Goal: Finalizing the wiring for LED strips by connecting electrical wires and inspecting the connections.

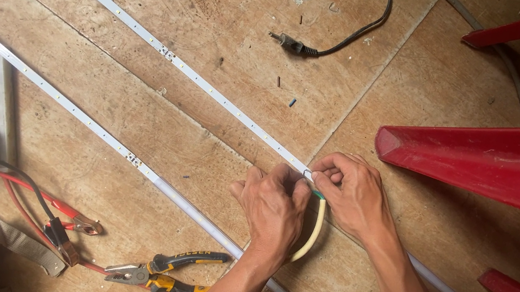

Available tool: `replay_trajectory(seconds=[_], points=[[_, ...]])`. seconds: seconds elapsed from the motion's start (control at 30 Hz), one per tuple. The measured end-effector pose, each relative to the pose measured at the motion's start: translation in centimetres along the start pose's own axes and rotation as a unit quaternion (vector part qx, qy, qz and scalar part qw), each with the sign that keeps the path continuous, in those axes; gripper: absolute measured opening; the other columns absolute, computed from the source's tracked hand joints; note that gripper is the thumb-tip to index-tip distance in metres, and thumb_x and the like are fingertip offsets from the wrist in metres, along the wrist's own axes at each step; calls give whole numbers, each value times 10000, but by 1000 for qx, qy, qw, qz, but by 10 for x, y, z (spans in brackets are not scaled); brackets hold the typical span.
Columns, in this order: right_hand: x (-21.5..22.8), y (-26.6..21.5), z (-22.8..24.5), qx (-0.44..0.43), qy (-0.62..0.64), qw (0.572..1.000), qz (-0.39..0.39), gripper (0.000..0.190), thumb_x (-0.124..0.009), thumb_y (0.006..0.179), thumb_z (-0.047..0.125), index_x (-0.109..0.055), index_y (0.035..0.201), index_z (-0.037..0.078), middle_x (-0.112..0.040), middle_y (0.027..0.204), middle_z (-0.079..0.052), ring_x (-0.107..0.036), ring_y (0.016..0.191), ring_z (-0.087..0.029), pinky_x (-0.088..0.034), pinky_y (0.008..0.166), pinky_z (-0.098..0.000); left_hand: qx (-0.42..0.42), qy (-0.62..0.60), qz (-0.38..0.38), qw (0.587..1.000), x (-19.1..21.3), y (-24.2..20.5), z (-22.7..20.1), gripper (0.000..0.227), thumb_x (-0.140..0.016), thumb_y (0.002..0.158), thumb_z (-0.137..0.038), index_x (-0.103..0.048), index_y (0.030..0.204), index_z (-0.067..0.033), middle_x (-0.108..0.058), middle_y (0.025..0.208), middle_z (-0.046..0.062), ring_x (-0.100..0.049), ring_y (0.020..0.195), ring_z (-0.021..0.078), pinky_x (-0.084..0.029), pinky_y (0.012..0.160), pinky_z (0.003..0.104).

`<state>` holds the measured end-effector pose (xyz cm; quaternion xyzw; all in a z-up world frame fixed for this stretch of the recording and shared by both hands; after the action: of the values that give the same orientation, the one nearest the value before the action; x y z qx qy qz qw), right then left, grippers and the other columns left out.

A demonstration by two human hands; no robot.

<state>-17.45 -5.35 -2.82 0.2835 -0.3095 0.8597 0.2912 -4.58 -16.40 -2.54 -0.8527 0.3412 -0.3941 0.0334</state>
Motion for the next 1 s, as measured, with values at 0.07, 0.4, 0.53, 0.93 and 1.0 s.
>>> replay_trajectory(seconds=[0.07, 0.4, 0.53, 0.93, 1.0], points=[[0, -1, 0, -2, 8, 1000, -1, 100, -752, 823, 200, -782, 889, 131, -743, 742, -65, -667, 782, -193, -560, 763, -324, -2, 5, 1, 1000, 0, -1, 0, 105, -746, 756, -285, -699, 701, -207, -661, 591, 57, -598, 795, 244, -348, 868, 381], [-2, 0, 2, 5, -5, 1000, 4, 100, -748, 825, 203, -780, 887, 131, -740, 747, -70, -670, 785, -205, -564, 766, -331, 3, 11, 1, 1000, 1, -1, 0, 99, -743, 760, -283, -711, 700, -212, -673, 598, 55, -595, 798, 246, -344, 868, 383], [2, -2, 3, -6, 1, 1000, 1, 97, -748, 827, 203, -782, 885, 133, -745, 745, -61, -668, 778, -188, -564, 767, -321, 0, 9, 6, 1000, 0, 0, -2, 103, -742, 762, -282, -708, 698, -209, -676, 595, 55, -596, 799, 244, -343, 865, 381], [-1, -1, 2, 3, -1, 1000, -1, 88, -752, 822, 207, -777, 875, 141, -739, 734, -60, -669, 771, -199, -567, 760, -327, -6, 12, 1, 1000, 2, 0, -3, 106, -743, 757, -280, -705, 691, -206, -677, 587, 55, -597, 788, 249, -344, 861, 387], [0, -1, 3, 2, 5, 1000, -3, 87, -751, 822, 201, -777, 877, 139, -741, 733, -57, -668, 770, -191, -566, 758, -320, -7, 11, 3, 1000, 1, 0, -3, 107, -739, 760, -280, -704, 694, -203, -677, 588, 56, -595, 786, 252, -342, 861, 388]])
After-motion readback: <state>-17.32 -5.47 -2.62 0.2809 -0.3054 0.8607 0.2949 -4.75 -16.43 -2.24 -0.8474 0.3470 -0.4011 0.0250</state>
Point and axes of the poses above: each hand's wrist, its own y-axis towards the middle knuckle, its own x-axis out of the back of the hand, z = x × y, the point moved 9 cm from there along y, towards the middle knuckle
